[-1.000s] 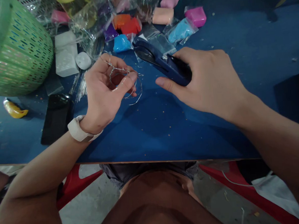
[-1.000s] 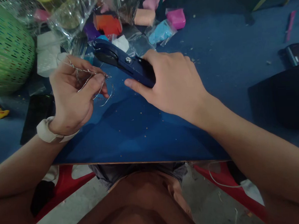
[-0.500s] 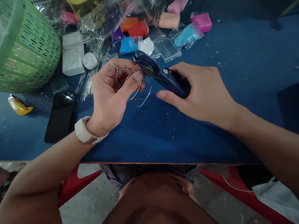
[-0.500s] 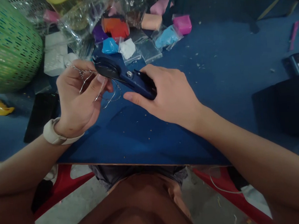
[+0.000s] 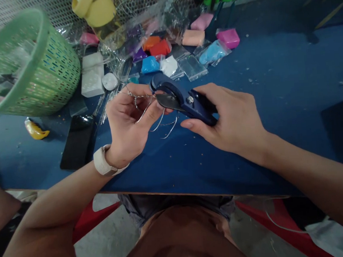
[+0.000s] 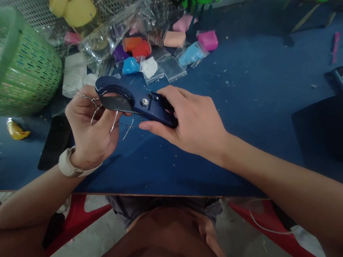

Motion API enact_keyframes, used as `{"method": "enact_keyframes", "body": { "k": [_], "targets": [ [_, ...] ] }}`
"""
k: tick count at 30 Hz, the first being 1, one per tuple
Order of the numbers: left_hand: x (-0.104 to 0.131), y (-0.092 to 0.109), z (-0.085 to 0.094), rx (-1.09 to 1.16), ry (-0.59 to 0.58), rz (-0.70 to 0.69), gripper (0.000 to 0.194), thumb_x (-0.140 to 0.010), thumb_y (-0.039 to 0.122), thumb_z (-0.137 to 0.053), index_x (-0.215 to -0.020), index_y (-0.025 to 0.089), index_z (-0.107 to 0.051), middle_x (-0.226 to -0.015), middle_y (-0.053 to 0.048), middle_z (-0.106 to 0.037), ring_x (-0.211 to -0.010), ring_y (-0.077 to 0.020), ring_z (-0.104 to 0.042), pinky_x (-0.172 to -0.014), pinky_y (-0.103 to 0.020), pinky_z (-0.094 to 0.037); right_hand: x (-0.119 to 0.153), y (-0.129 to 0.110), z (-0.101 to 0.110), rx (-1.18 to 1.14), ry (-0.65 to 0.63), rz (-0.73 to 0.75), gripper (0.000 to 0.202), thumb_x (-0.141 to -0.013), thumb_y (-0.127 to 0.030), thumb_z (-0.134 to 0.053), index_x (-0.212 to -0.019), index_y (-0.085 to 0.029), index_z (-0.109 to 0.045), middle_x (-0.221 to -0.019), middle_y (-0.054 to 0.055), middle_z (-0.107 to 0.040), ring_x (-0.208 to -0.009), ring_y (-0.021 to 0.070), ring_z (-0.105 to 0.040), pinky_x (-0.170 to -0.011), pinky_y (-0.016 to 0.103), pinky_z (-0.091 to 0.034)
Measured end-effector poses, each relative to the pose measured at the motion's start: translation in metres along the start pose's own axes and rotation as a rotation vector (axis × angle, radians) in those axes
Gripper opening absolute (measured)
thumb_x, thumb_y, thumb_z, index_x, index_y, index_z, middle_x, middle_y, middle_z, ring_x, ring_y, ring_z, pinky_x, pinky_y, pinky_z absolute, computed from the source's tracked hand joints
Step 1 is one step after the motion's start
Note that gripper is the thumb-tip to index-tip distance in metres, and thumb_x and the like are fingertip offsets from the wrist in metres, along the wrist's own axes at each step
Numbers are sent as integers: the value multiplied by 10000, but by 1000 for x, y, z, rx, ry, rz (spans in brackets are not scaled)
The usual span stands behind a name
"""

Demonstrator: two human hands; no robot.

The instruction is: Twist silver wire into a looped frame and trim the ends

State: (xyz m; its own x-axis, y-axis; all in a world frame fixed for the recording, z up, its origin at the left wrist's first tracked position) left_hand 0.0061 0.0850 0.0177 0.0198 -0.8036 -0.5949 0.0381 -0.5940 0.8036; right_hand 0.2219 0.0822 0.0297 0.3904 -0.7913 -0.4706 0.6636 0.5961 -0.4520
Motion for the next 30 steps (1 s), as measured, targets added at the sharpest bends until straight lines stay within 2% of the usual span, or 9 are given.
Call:
{"method": "enact_keyframes", "body": {
  "k": [4, 8, 11, 14, 17, 21, 24, 30],
  "targets": [
    [-2, 5, 0, 40, 25, 41, 343, -971, 595, -986, -1013, 328, -775, -904, 41, -806, -742, -160, -834, -704, -299, -743, 1, -1, 0, 4, 13, 25, 825, -1106, -939, -469, -1330, -209, -780, -1168, 146, -889, -1009, 357, -861, -744, 448, -583],
    [-4, 5, -1, 97, 9, 51, 302, -968, 517, -1010, -953, 316, -785, -807, 48, -741, -705, -128, -776, -668, -251, -682, 1, -1, -1, -1, -28, 7, 796, -1093, -938, -494, -1381, -247, -764, -1194, 147, -881, -1005, 374, -856, -775, 475, -630],
    [-4, -1, 1, 89, -4, 71, 339, -963, 599, -992, -1001, 325, -796, -816, 45, -739, -688, -130, -749, -641, -264, -662, 2, -3, 2, 19, -31, -15, 721, -1103, -898, -531, -1356, -268, -773, -1143, 143, -880, -978, 390, -851, -815, 503, -659],
    [-3, -6, 3, 83, 4, 116, 394, -919, 634, -1019, -1023, 324, -799, -852, 36, -757, -690, -138, -741, -640, -281, -662, 1, -4, 3, 5, -20, -9, 696, -1121, -889, -520, -1301, -270, -781, -1060, 114, -875, -945, 366, -858, -818, 484, -657],
    [-4, -5, 1, 216, 27, 172, 328, -899, 510, -1069, -991, 299, -835, -847, 45, -764, -692, -103, -735, -662, -229, -661, 1, -3, 2, -64, 9, 35, 734, -1116, -920, -504, -1242, -252, -781, -995, 96, -865, -904, 338, -861, -771, 455, -630],
    [-4, 1, -5, 411, 39, 244, 240, -872, 295, -1100, -962, 248, -882, -835, 58, -783, -702, -56, -741, -679, -139, -636, 0, -2, 2, -135, 26, 93, 715, -1117, -898, -549, -1250, -235, -780, -1010, 104, -870, -901, 333, -864, -750, 452, -614],
    [-4, 3, -7, 433, 50, 253, 262, -842, 290, -1118, -953, 248, -885, -829, 61, -791, -718, -66, -766, -717, -148, -667, 0, -3, 3, -138, 13, 100, 706, -1123, -886, -556, -1268, -231, -776, -1032, 105, -874, -918, 331, -865, -750, 449, -606],
    [-4, 2, -7, 438, 18, 272, 196, -935, 314, -1057, -944, 250, -872, -838, 53, -822, -694, -53, -771, -679, -127, -645, 0, -6, 7, -104, 49, 125, 706, -1130, -865, -584, -1187, -193, -793, -896, 88, -842, -801, 292, -832, -678, 412, -545]
  ]
}}
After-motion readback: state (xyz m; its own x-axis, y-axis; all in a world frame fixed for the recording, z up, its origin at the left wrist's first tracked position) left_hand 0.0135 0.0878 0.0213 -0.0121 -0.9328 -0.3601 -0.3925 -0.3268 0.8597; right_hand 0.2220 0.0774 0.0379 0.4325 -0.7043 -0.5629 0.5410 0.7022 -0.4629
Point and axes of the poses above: each hand's wrist, its own x-axis away from the middle knuckle, its own z-axis out of the back of the hand, y = z × x, the point moved 6 cm from there along -x, towards the middle knuckle
